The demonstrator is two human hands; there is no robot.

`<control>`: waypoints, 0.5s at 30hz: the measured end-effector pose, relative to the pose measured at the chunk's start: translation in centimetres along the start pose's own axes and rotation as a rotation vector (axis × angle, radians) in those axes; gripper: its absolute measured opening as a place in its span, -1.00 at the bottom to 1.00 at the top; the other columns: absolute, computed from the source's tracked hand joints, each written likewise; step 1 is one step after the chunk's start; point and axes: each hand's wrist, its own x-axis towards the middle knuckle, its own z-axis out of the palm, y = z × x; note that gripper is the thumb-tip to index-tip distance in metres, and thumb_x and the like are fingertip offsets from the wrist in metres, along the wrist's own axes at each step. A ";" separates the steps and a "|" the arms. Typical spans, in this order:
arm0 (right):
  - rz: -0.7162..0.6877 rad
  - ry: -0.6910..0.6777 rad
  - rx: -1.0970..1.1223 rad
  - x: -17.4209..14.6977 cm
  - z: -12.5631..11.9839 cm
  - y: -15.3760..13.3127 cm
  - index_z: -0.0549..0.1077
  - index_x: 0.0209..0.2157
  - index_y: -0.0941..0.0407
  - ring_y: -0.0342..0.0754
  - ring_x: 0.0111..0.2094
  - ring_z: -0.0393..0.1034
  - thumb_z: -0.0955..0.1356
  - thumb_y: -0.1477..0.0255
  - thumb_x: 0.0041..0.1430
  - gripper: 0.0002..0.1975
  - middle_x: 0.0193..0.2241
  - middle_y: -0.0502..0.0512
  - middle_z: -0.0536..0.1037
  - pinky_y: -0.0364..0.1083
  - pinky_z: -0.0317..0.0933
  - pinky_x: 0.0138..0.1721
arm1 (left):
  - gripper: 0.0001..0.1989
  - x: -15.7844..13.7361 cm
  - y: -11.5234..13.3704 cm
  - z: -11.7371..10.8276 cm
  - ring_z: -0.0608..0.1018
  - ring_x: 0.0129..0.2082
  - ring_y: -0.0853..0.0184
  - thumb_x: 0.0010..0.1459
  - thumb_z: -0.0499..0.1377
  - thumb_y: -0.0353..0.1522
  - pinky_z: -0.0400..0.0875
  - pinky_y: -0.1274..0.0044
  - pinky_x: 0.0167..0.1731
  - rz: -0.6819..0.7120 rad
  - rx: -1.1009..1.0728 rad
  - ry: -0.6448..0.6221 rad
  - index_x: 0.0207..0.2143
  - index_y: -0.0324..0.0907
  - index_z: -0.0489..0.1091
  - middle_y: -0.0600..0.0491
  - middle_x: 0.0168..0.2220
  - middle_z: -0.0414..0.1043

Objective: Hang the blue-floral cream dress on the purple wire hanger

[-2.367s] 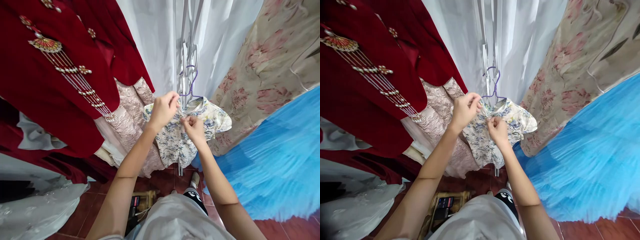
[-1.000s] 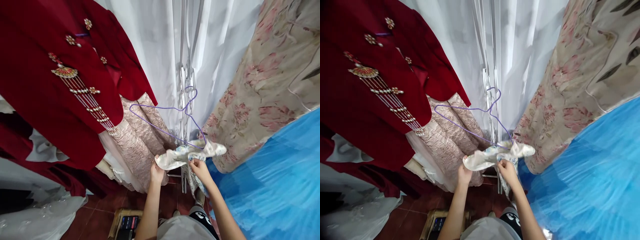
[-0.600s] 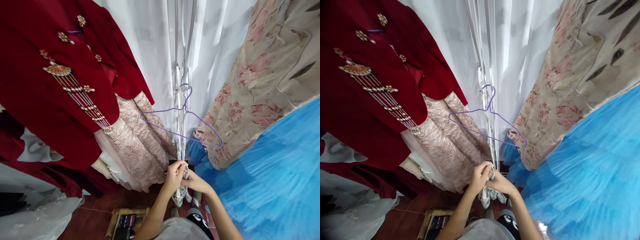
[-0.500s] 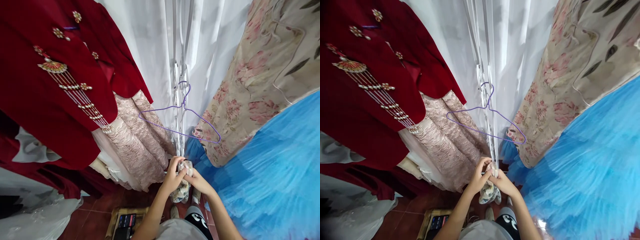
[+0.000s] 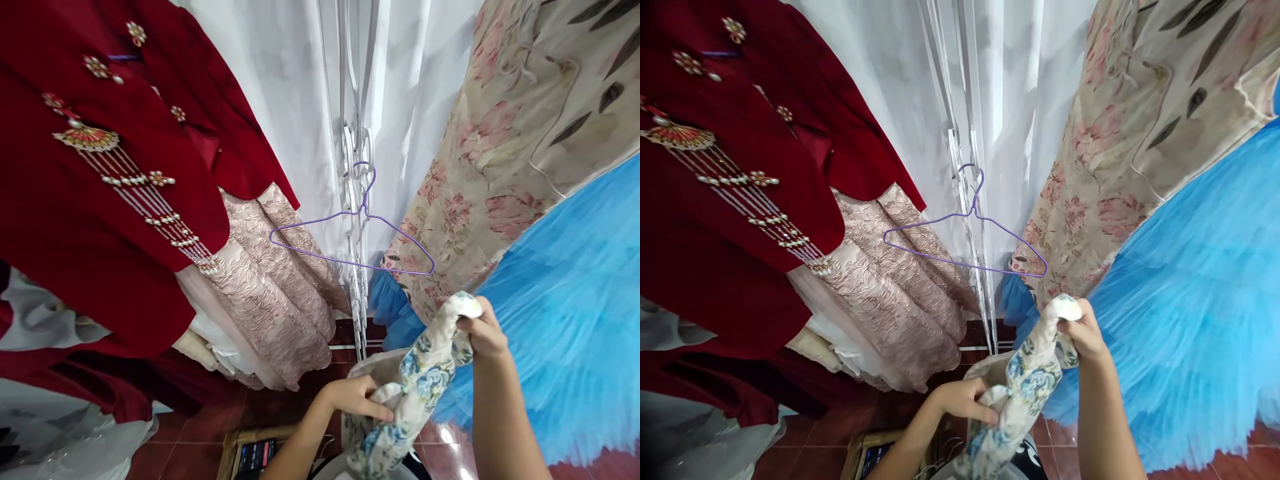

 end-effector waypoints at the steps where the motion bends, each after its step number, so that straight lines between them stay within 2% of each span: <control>1: -0.034 0.054 0.012 0.5 -0.6 -0.3 0.51 -0.54 0.08 0.00 -0.62 0.34 0.39 0.39 -0.32 -0.84 -0.66 0.06 0.49 -0.07 0.20 -0.57 | -0.49 -0.1 0.7 -0.2 0.33 -0.50 0.40 -0.06 0.36 0.06 0.24 0.57 -0.48 0.002 0.031 0.041 -0.49 -0.22 0.45 0.15 -0.57 0.27; 4: -0.094 0.175 0.001 2.5 -2.0 -1.2 0.49 -0.58 0.07 0.01 -0.63 0.31 0.32 0.41 -0.37 -0.83 -0.66 0.06 0.49 -0.05 0.16 -0.57 | -0.55 -1.2 3.7 -1.6 0.20 -0.52 0.46 0.16 0.21 -0.04 0.10 0.60 -0.52 0.051 0.089 0.277 -0.53 -0.24 0.34 0.18 -0.57 0.14; 7: -0.116 0.199 -0.081 5.6 -2.5 -1.9 0.43 -0.62 0.07 -0.04 -0.61 0.25 0.31 0.42 -0.39 -0.87 -0.64 0.02 0.45 -0.08 0.11 -0.55 | -0.57 -2.9 7.2 -3.7 0.17 -0.52 0.48 0.22 0.18 -0.15 0.07 0.60 -0.50 0.206 0.159 0.449 -0.59 -0.24 0.23 0.18 -0.57 0.08; 11: -0.141 0.148 -0.179 10.4 -1.7 -2.5 0.44 -0.60 0.08 -0.09 -0.55 0.20 0.32 0.45 -0.36 -0.88 -0.60 -0.02 0.40 -0.11 0.08 -0.50 | -0.61 -3.3 10.3 -5.8 0.23 -0.51 0.47 0.26 0.18 -0.24 0.12 0.58 -0.46 0.374 0.306 0.567 -0.58 -0.23 0.23 0.16 -0.55 0.16; 15: -0.200 -0.019 -0.146 14.1 -0.2 -3.4 0.38 -0.64 0.08 -0.06 -0.51 0.22 0.28 0.41 -0.28 -0.93 -0.54 0.03 0.45 -0.09 0.13 -0.48 | -0.59 -2.3 10.9 -6.7 0.21 -0.56 0.46 0.28 0.18 -0.25 0.11 0.55 -0.49 0.461 0.469 0.633 -0.59 -0.20 0.21 0.17 -0.59 0.11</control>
